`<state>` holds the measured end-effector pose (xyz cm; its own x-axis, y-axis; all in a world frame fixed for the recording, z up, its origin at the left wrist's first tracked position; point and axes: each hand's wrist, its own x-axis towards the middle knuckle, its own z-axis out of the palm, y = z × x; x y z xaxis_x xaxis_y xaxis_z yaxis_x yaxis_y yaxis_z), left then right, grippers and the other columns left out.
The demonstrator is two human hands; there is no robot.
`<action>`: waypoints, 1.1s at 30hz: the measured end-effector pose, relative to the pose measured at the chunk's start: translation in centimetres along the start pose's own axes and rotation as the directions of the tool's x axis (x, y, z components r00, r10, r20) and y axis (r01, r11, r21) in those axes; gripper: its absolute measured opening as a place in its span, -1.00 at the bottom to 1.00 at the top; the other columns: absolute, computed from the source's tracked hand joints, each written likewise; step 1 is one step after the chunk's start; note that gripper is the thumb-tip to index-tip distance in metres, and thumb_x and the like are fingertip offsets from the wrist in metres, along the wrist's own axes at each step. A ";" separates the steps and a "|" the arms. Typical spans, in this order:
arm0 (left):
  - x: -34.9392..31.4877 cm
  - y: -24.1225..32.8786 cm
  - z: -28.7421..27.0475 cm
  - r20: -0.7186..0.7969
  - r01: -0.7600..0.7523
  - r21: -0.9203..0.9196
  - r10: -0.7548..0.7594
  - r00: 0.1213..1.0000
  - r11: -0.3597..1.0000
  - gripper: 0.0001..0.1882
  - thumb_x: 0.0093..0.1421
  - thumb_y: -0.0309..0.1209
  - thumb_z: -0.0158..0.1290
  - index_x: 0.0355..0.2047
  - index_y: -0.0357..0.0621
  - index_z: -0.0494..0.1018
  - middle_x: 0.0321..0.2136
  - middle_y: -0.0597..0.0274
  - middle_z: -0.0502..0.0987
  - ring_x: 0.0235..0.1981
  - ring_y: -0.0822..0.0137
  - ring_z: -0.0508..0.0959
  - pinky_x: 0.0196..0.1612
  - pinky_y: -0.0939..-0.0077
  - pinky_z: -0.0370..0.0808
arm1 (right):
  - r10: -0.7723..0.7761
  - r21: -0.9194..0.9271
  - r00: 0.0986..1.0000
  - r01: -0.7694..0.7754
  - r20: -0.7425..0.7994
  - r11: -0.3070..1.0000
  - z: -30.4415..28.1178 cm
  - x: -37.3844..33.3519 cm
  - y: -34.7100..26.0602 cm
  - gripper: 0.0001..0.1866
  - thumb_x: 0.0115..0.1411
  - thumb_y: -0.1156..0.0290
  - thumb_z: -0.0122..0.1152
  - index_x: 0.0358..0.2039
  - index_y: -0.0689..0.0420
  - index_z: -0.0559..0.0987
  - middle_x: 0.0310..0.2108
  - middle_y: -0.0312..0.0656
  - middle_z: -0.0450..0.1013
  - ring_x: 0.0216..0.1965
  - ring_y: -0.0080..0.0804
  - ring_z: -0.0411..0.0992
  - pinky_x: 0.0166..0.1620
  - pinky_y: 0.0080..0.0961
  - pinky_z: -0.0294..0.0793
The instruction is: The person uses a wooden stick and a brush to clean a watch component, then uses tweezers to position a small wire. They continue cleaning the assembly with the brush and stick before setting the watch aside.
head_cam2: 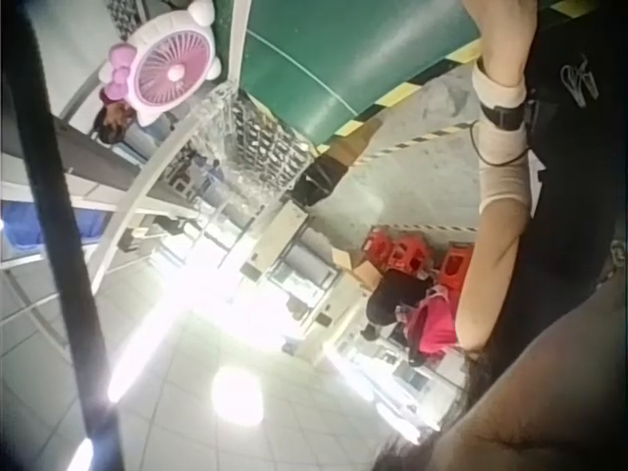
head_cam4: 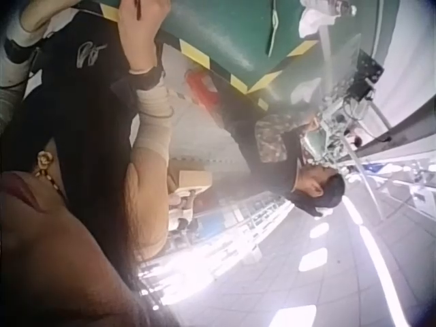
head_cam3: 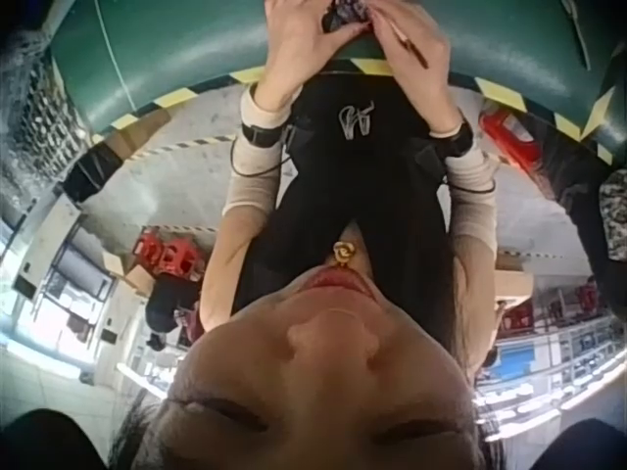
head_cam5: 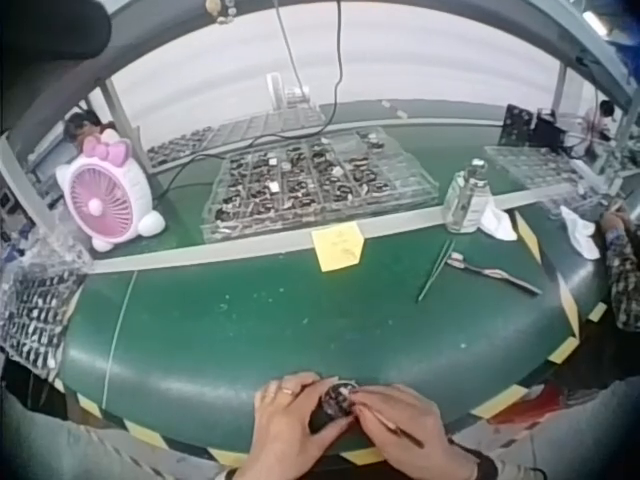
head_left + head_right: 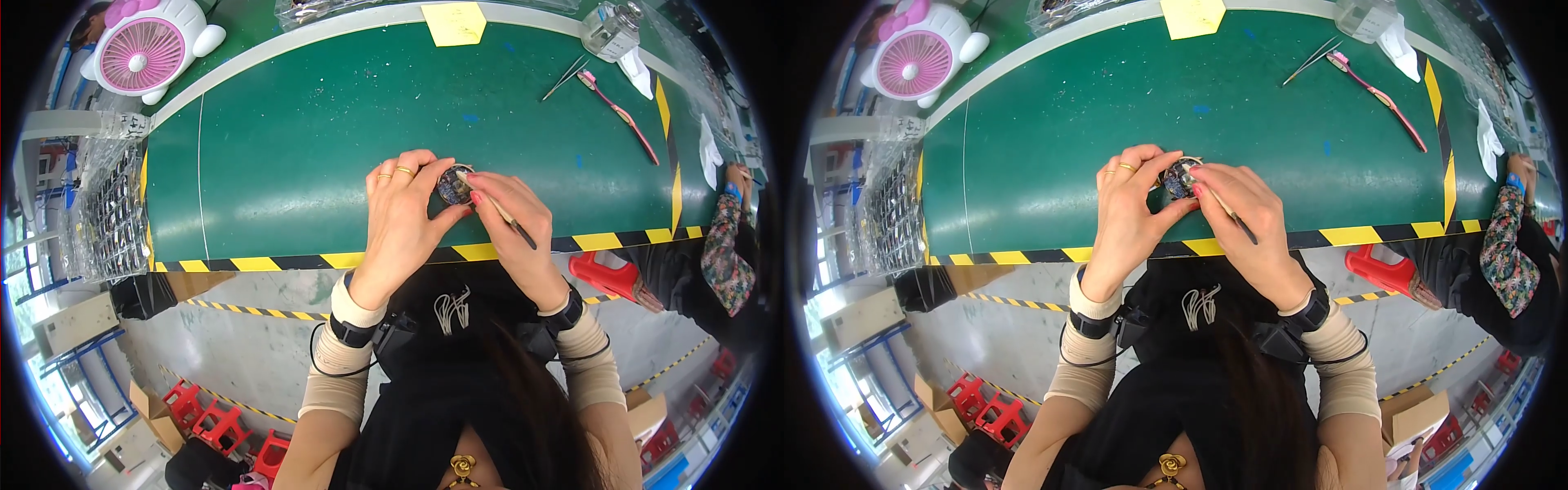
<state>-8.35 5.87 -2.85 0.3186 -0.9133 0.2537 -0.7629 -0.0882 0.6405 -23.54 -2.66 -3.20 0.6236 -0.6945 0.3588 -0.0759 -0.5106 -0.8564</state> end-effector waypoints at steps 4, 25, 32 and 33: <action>-0.1 -0.1 0.1 -0.004 -0.007 -0.004 0.007 1.000 1.000 -0.46 -0.12 -0.38 0.38 -0.07 -0.14 0.54 -0.11 0.21 0.45 -0.05 0.18 0.41 0.06 0.30 0.24 | 0.023 0.005 1.000 -0.023 -0.003 1.000 0.0 0.0 -0.1 -0.76 0.15 0.65 0.21 -0.14 0.27 0.61 -0.17 -0.04 0.56 -0.21 -0.21 0.51 -0.12 -0.44 0.47; 1.0 -1.0 -1.5 0.088 -0.119 -0.004 0.119 0.989 0.993 -0.37 -0.09 -0.39 0.36 0.05 -0.13 0.48 -0.07 0.19 0.46 -0.04 0.15 0.41 0.06 0.28 0.26 | 0.148 0.144 0.985 -0.134 -0.091 0.980 -0.1 -0.5 -0.2 -0.77 0.22 0.62 0.17 -0.10 0.32 0.57 -0.22 -0.07 0.55 -0.29 -0.34 0.50 -0.22 -0.51 0.51; -0.8 -0.1 -2.1 -0.072 0.028 -0.070 -0.033 0.997 0.997 -0.25 -0.09 -0.28 0.38 0.13 -0.21 0.37 -0.06 0.09 0.44 -0.04 0.06 0.41 0.09 0.16 0.26 | 0.404 0.445 0.905 -0.309 -0.134 0.841 -2.5 -0.6 -0.5 -0.76 0.30 0.56 0.12 -0.04 0.37 0.54 -0.24 -0.11 0.54 -0.34 -0.53 0.48 -0.20 -0.60 0.52; -1.4 0.8 -1.3 -0.091 0.100 0.024 -0.098 0.991 0.995 -0.25 -0.09 -0.26 0.38 0.12 -0.22 0.38 -0.06 0.08 0.44 -0.04 0.06 0.41 0.08 0.16 0.26 | 0.392 0.420 0.916 -0.324 -0.086 0.848 -2.5 -0.5 -0.5 -0.76 0.29 0.55 0.14 -0.05 0.35 0.55 -0.25 -0.13 0.54 -0.36 -0.55 0.47 -0.22 -0.62 0.51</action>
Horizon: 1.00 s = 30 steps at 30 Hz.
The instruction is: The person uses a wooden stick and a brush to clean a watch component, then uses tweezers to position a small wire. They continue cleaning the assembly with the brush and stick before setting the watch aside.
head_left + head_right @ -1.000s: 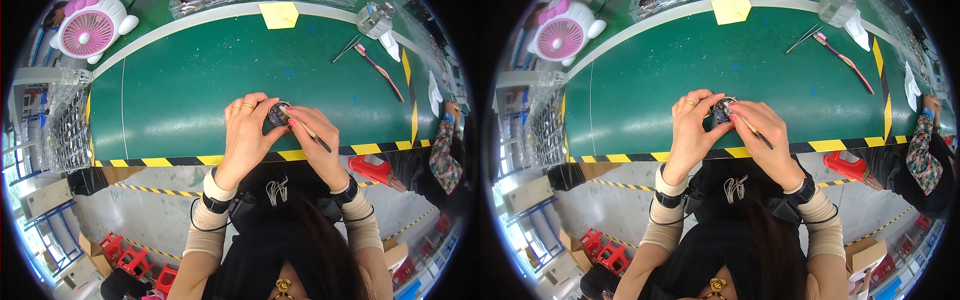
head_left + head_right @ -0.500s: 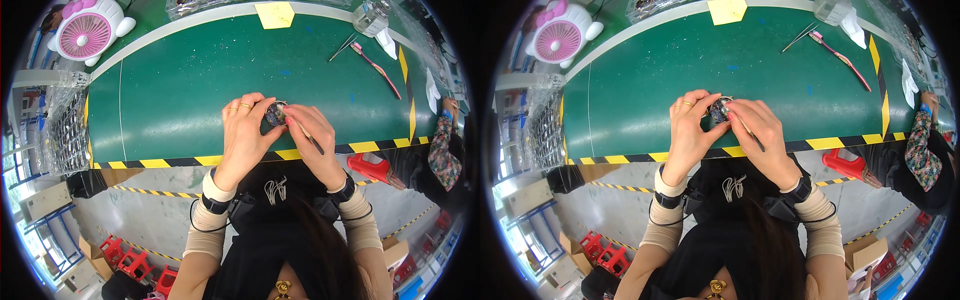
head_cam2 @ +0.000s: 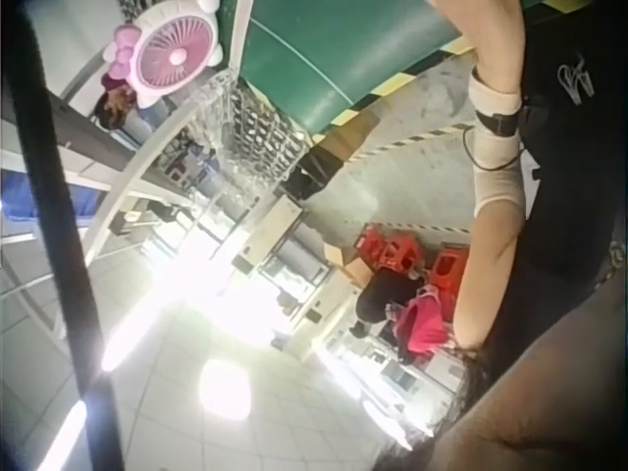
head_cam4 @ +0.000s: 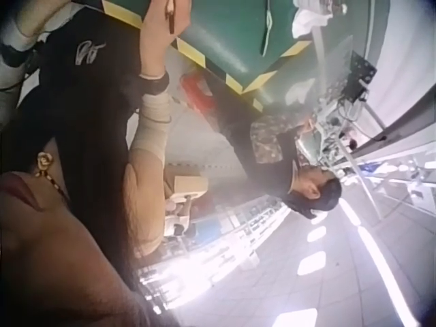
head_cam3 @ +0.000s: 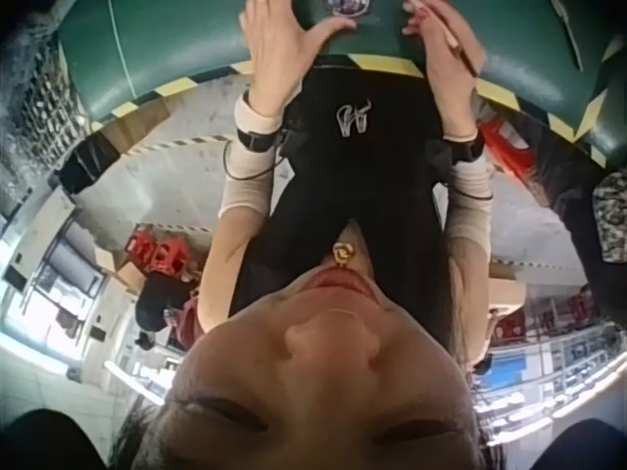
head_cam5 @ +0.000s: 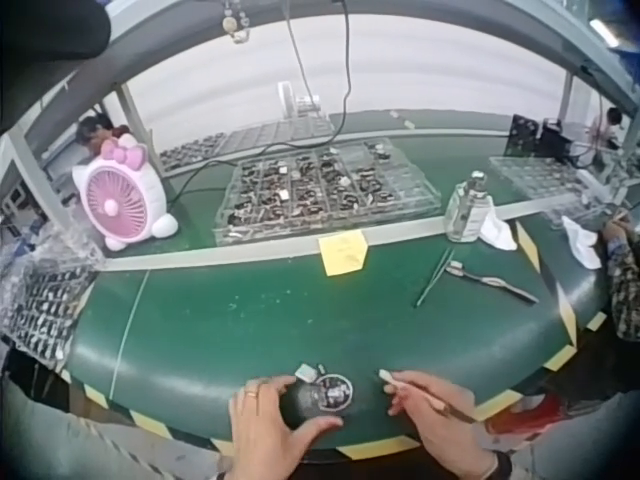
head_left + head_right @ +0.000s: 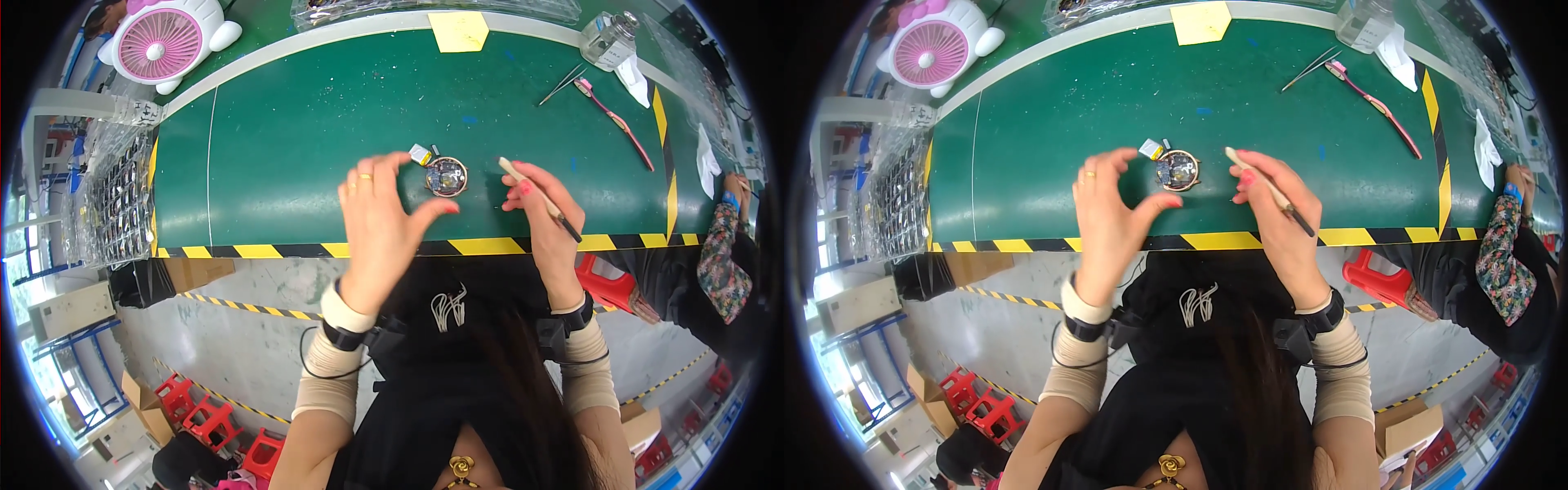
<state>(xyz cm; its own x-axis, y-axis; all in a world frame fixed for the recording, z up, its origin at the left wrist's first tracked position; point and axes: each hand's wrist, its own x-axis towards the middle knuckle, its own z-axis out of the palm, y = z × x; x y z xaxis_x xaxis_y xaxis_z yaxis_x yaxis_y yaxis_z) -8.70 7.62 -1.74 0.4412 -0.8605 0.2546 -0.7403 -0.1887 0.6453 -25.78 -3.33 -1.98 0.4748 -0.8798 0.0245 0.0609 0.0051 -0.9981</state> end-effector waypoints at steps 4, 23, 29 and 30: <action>-0.9 1.1 1.7 -0.073 0.100 0.219 -0.086 0.994 0.971 -0.25 -0.11 -0.20 0.40 0.07 -0.26 0.40 -0.08 0.07 0.43 -0.06 0.06 0.41 0.04 0.16 0.26 | 0.019 -0.091 0.987 -0.005 0.160 0.996 0.6 0.7 -0.2 -0.78 0.28 0.52 0.17 -0.09 0.32 0.57 -0.27 -0.19 0.55 -0.40 -0.60 0.45 -0.28 -0.68 0.48; 1.3 0.6 3.2 -0.122 -0.019 0.155 0.038 0.992 0.988 -0.46 -0.14 -0.31 0.40 -0.11 -0.16 0.53 -0.21 0.23 0.47 -0.15 0.18 0.43 -0.11 0.31 0.29 | -0.175 -0.271 0.954 0.240 0.242 0.932 1.8 2.7 1.4 -0.84 0.22 0.58 0.17 -0.18 0.27 0.60 -0.36 -0.21 0.54 -0.35 -0.52 0.48 -0.28 -0.64 0.44; 1.4 0.5 3.5 -0.143 -0.009 0.140 0.029 0.989 0.990 -0.50 -0.13 -0.36 0.38 -0.13 -0.15 0.53 -0.23 0.20 0.46 -0.15 0.16 0.44 -0.11 0.30 0.29 | -0.215 -0.357 0.930 0.317 0.298 0.879 2.1 2.7 0.8 -0.83 0.20 0.61 0.17 -0.19 0.25 0.60 -0.38 -0.16 0.52 -0.37 -0.45 0.48 -0.29 -0.60 0.43; 1.3 0.5 3.5 -0.145 -0.004 0.140 0.024 0.989 0.990 -0.50 -0.13 -0.37 0.38 -0.13 -0.16 0.52 -0.24 0.19 0.46 -0.16 0.15 0.44 -0.12 0.30 0.29 | -0.224 -0.369 0.925 0.332 0.306 0.868 2.2 2.6 0.8 -0.83 0.20 0.61 0.17 -0.19 0.25 0.60 -0.39 -0.16 0.51 -0.38 -0.45 0.48 -0.29 -0.60 0.43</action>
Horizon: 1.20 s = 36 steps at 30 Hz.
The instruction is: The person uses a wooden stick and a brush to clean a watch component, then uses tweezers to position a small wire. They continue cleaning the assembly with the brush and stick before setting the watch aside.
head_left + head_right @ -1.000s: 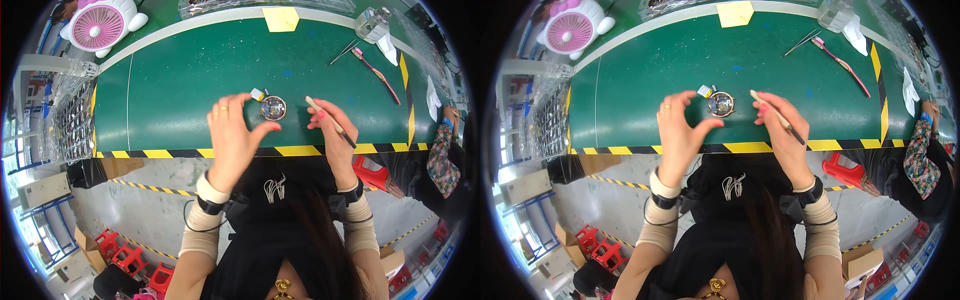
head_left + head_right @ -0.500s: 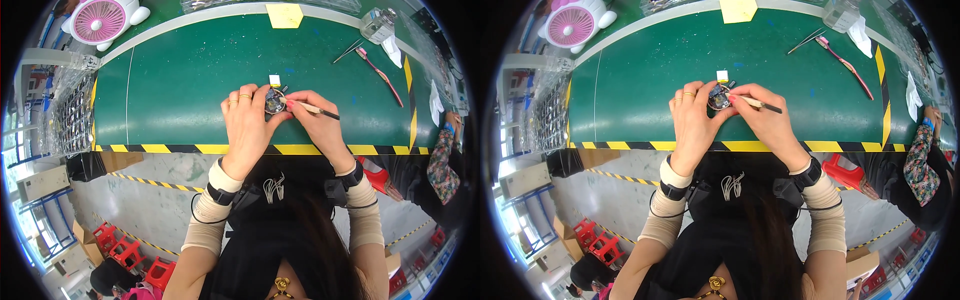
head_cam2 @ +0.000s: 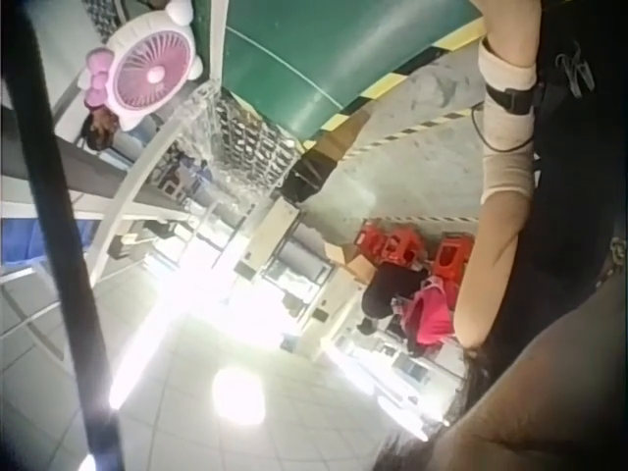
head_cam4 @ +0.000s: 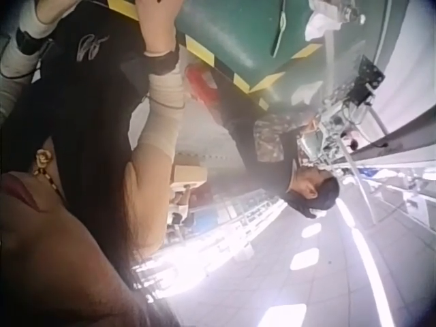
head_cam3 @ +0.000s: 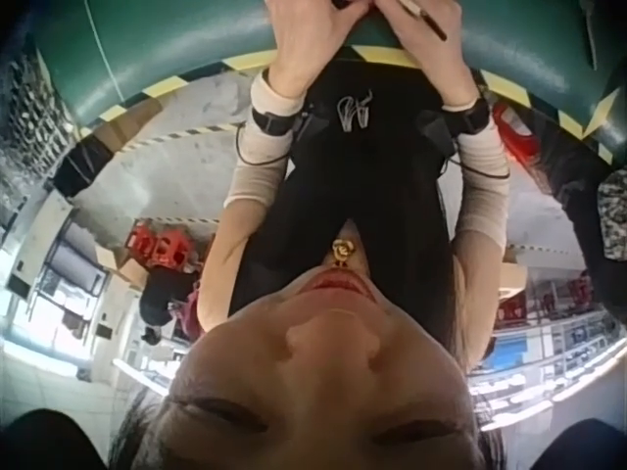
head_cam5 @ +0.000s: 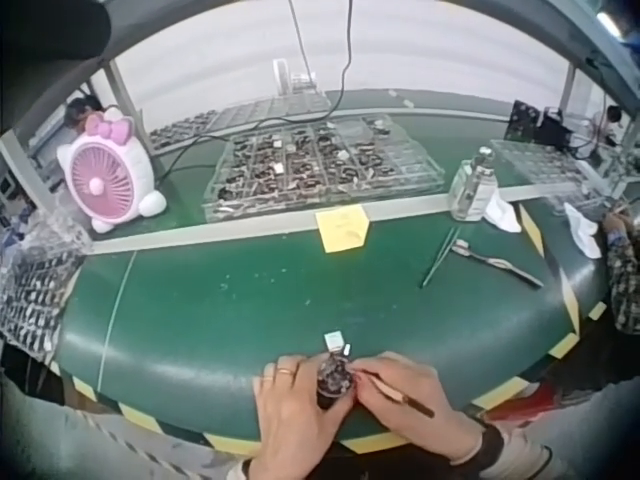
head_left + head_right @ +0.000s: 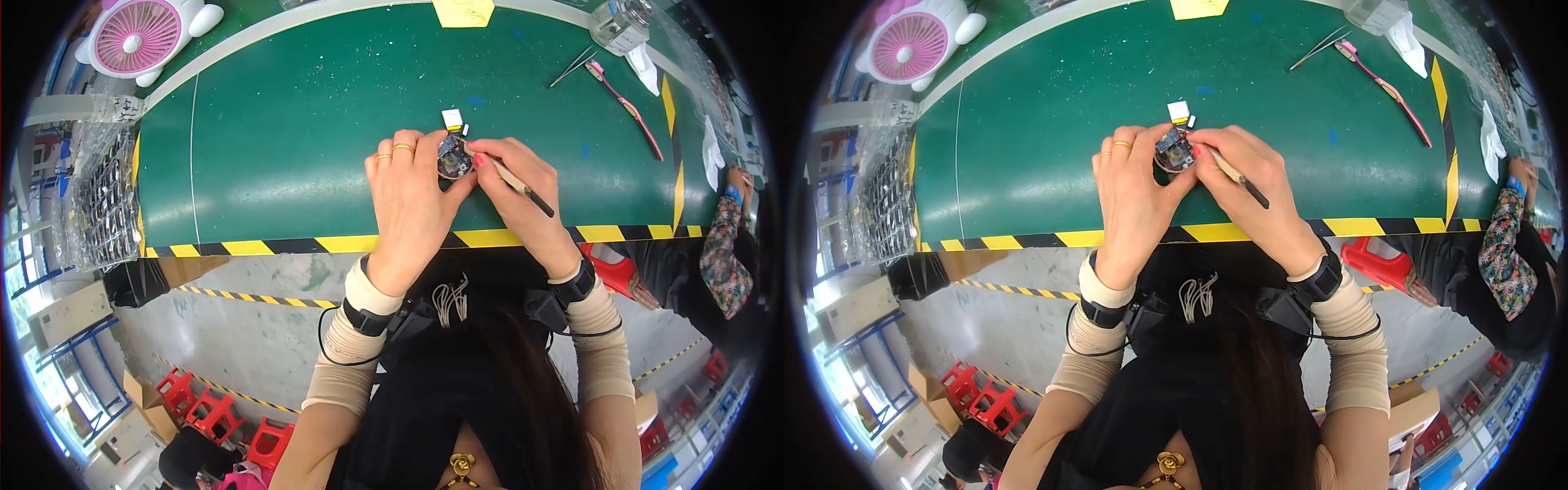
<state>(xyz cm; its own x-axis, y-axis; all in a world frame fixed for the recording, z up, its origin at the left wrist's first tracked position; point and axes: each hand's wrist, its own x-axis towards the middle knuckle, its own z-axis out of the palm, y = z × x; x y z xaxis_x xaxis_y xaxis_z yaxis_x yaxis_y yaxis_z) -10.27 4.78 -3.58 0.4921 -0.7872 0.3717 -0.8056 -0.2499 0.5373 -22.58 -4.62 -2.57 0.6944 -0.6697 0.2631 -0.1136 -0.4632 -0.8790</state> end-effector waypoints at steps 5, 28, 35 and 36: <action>0.2 0.0 0.1 0.029 0.011 -0.014 -0.011 1.000 1.000 -0.52 -0.12 -0.37 0.37 -0.15 -0.15 0.52 -0.27 0.17 0.46 -0.18 0.13 0.44 -0.12 0.28 0.29 | -0.015 -0.030 0.997 0.013 -0.073 0.999 0.2 -0.1 0.3 -0.84 0.19 0.61 0.17 -0.21 0.24 0.60 -0.40 -0.17 0.51 -0.39 -0.45 0.46 -0.31 -0.59 0.42; 0.4 -0.2 0.1 0.043 -0.023 -0.009 0.023 0.999 1.000 -0.49 -0.14 -0.28 0.40 -0.17 -0.14 0.49 -0.33 0.16 0.45 -0.23 0.12 0.43 -0.17 0.26 0.27 | 0.049 -0.004 0.999 -0.049 -0.015 0.999 0.1 -0.1 0.3 -0.84 0.21 0.58 0.15 -0.21 0.23 0.61 -0.40 -0.20 0.50 -0.40 -0.49 0.43 -0.31 -0.60 0.40; 0.3 -0.3 0.0 0.070 -0.016 -0.035 0.018 0.997 0.999 -0.46 -0.14 -0.29 0.40 -0.13 -0.14 0.50 -0.30 0.16 0.44 -0.21 0.13 0.42 -0.15 0.27 0.27 | 0.067 0.043 0.998 -0.067 -0.014 0.997 0.0 -0.1 0.5 -0.83 0.21 0.60 0.15 -0.20 0.23 0.62 -0.38 -0.20 0.50 -0.38 -0.50 0.42 -0.29 -0.62 0.39; 0.3 -0.2 -0.1 0.079 -0.010 -0.041 0.013 0.997 0.999 -0.45 -0.14 -0.30 0.40 -0.12 -0.14 0.50 -0.28 0.16 0.43 -0.20 0.13 0.42 -0.15 0.27 0.27 | 0.069 0.061 0.998 -0.070 0.014 0.996 -0.2 0.0 0.5 -0.83 0.21 0.61 0.15 -0.20 0.24 0.63 -0.37 -0.19 0.51 -0.37 -0.50 0.42 -0.29 -0.62 0.39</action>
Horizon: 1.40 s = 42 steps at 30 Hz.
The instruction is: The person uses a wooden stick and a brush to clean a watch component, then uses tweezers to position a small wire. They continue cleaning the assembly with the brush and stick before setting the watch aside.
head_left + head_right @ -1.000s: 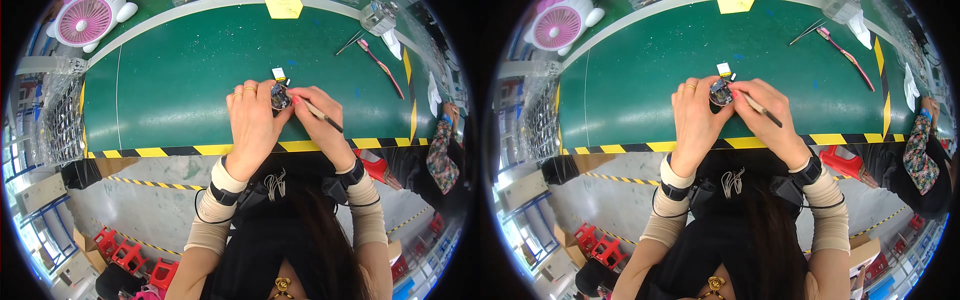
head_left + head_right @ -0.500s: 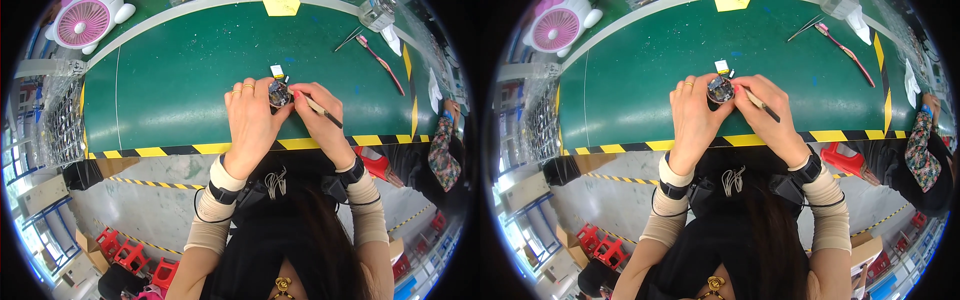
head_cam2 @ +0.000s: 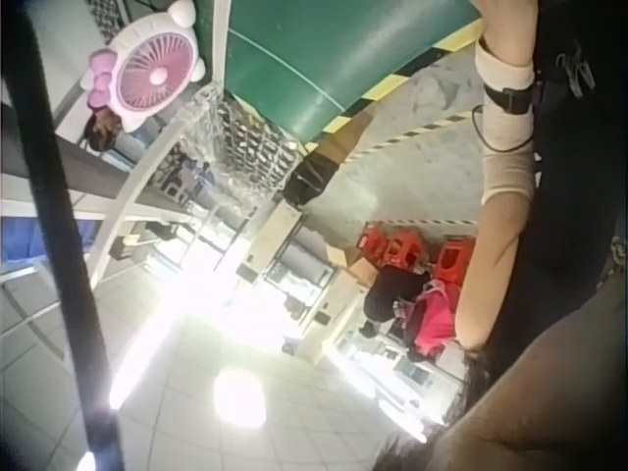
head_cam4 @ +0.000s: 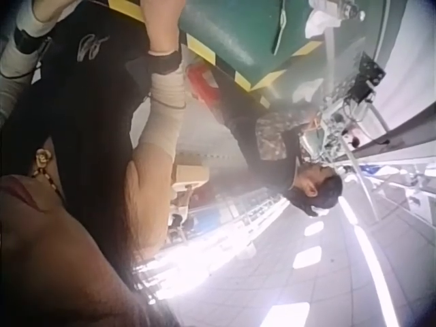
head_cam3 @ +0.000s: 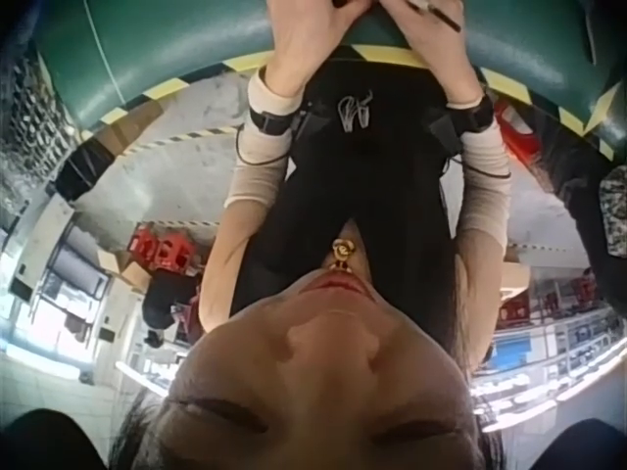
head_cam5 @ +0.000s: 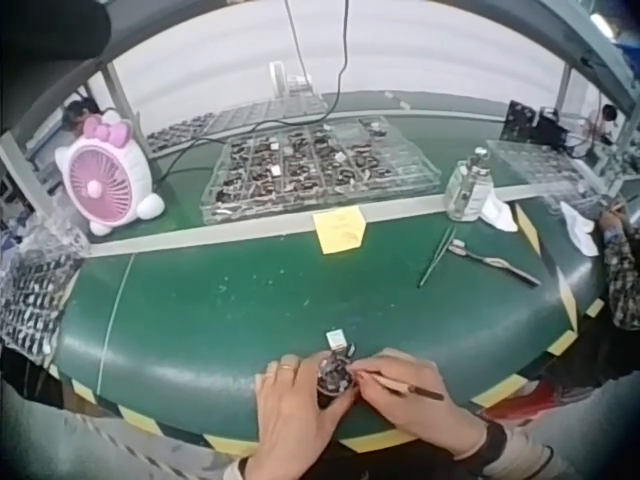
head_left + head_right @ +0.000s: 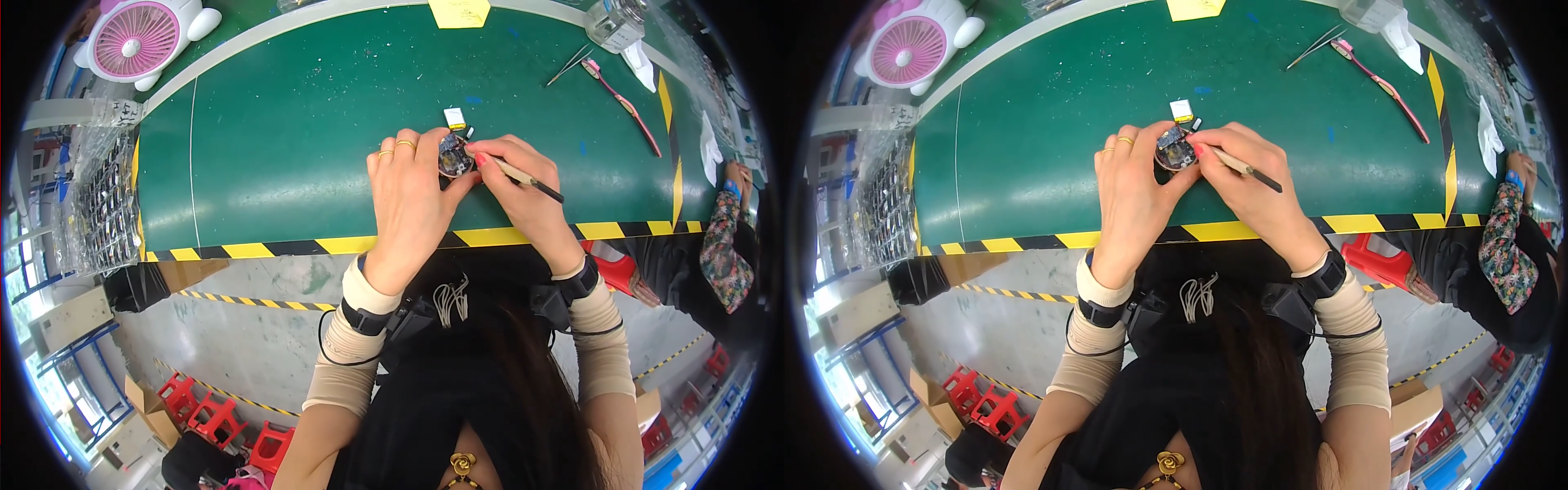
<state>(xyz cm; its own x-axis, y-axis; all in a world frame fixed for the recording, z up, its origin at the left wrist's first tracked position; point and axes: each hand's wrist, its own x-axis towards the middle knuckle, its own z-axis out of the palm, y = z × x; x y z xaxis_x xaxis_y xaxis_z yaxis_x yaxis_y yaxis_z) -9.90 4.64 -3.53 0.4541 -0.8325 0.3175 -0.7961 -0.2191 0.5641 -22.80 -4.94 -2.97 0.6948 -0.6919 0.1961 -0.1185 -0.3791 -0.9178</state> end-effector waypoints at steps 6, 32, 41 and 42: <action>0.5 -0.7 -1.2 0.071 -0.049 -0.085 0.055 0.996 0.995 -0.42 -0.15 -0.33 0.40 -0.06 -0.15 0.52 -0.22 0.15 0.41 -0.19 0.15 0.41 -0.14 0.29 0.26 | 0.033 0.095 0.989 -0.047 0.145 0.994 -1.5 0.8 0.1 -0.81 0.21 0.63 0.14 -0.17 0.25 0.63 -0.35 -0.17 0.50 -0.32 -0.49 0.42 -0.26 -0.61 0.39; 0.6 -1.5 -1.9 0.173 -0.114 -0.124 0.135 0.976 0.986 -0.37 -0.05 -0.46 0.32 0.09 -0.23 0.44 -0.03 0.15 0.42 -0.07 0.11 0.41 -0.02 0.29 0.28 | 0.053 0.090 0.971 -0.076 0.231 0.993 -1.8 0.7 -0.4 -0.84 0.24 0.54 0.16 -0.20 0.26 0.63 -0.35 -0.21 0.49 -0.31 -0.52 0.42 -0.24 -0.62 0.37; 0.0 -0.6 -1.5 -0.065 -0.111 0.002 0.111 0.992 0.994 -0.37 -0.07 -0.40 0.35 0.05 -0.21 0.44 -0.04 0.05 0.43 -0.05 0.11 0.40 -0.03 0.27 0.31 | 0.153 0.231 0.962 -0.206 0.227 0.951 -3.5 2.1 -1.3 -0.83 0.24 0.50 0.20 -0.18 0.23 0.64 -0.34 -0.31 0.53 -0.35 -0.64 0.40 -0.27 -0.68 0.38; 0.1 -0.4 -1.4 -0.036 -0.103 0.018 0.104 0.994 0.995 -0.38 -0.09 -0.39 0.36 0.03 -0.19 0.45 -0.08 0.04 0.46 -0.07 0.11 0.42 -0.04 0.26 0.31 | 0.116 0.183 0.961 -0.165 0.252 0.969 -3.5 2.2 -1.3 -0.83 0.24 0.50 0.21 -0.18 0.22 0.64 -0.34 -0.32 0.53 -0.36 -0.66 0.39 -0.28 -0.69 0.39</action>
<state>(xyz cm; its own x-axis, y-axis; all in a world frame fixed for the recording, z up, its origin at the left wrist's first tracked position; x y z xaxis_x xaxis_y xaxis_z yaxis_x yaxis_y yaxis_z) -8.92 5.37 -2.63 0.3834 -0.8317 0.4016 -0.8459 -0.1416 0.5143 -23.59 -8.16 -0.14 0.8327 -0.5538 -0.0055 -0.1001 -0.1407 -0.9850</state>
